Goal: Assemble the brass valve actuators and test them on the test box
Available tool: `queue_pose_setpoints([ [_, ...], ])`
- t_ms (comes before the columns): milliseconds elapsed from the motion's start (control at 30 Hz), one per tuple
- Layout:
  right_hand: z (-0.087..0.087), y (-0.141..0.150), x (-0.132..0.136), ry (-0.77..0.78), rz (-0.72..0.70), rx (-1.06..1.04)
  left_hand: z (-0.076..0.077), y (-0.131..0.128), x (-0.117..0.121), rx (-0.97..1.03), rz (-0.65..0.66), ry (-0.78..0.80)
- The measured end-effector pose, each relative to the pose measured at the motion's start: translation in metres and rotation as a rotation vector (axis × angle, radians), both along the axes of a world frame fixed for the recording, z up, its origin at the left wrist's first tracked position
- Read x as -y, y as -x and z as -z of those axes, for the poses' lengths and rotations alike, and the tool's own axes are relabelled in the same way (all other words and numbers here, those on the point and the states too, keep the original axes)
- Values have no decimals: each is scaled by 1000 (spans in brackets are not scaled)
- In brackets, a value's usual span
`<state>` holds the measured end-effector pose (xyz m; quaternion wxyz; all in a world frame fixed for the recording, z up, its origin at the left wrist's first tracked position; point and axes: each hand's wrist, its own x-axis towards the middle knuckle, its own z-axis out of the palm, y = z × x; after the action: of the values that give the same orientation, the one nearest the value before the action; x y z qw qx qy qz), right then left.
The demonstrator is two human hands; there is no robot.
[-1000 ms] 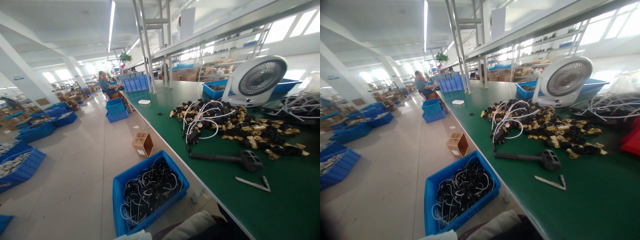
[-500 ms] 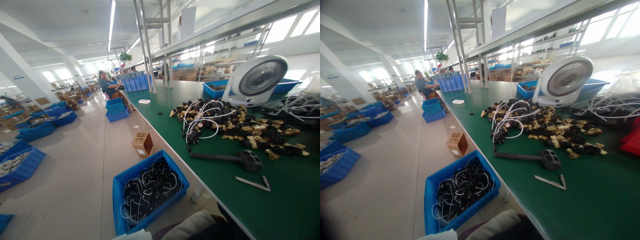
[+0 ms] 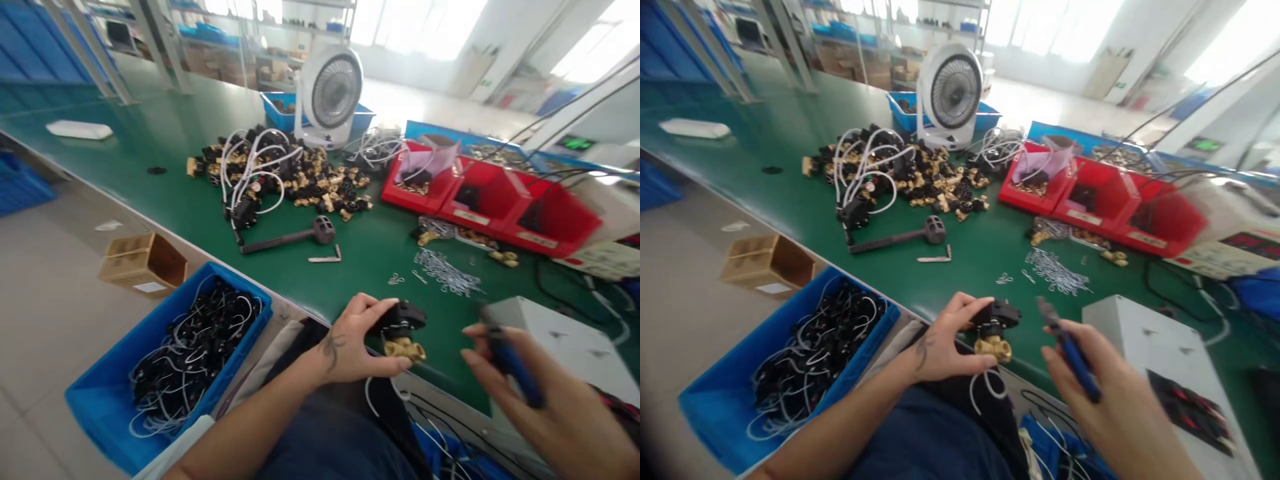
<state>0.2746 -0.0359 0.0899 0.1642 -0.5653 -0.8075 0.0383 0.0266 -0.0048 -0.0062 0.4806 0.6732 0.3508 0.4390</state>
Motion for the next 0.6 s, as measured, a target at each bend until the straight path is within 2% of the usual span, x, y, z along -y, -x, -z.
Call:
queue_pose_setpoints([
  [67,-3,5,1,74,-62,2,1,1,3,-8,14,12],
  [133,-9,11,3,48,-46,-32,0,0,5,-21,22,0],
  [233,-17,17,10,-125,164,-118,-1,0,5,-34,23,-22],
  [300,-16,19,12,-198,233,-127,-3,0,6,-41,21,-24],
  [433,-5,19,4,-49,-2,56,-7,3,8,-51,36,10],
  [467,-6,17,2,-25,-23,88,-7,4,8,-49,45,20],
  [600,-21,4,6,-172,117,15,-5,3,4,-28,51,29],
])
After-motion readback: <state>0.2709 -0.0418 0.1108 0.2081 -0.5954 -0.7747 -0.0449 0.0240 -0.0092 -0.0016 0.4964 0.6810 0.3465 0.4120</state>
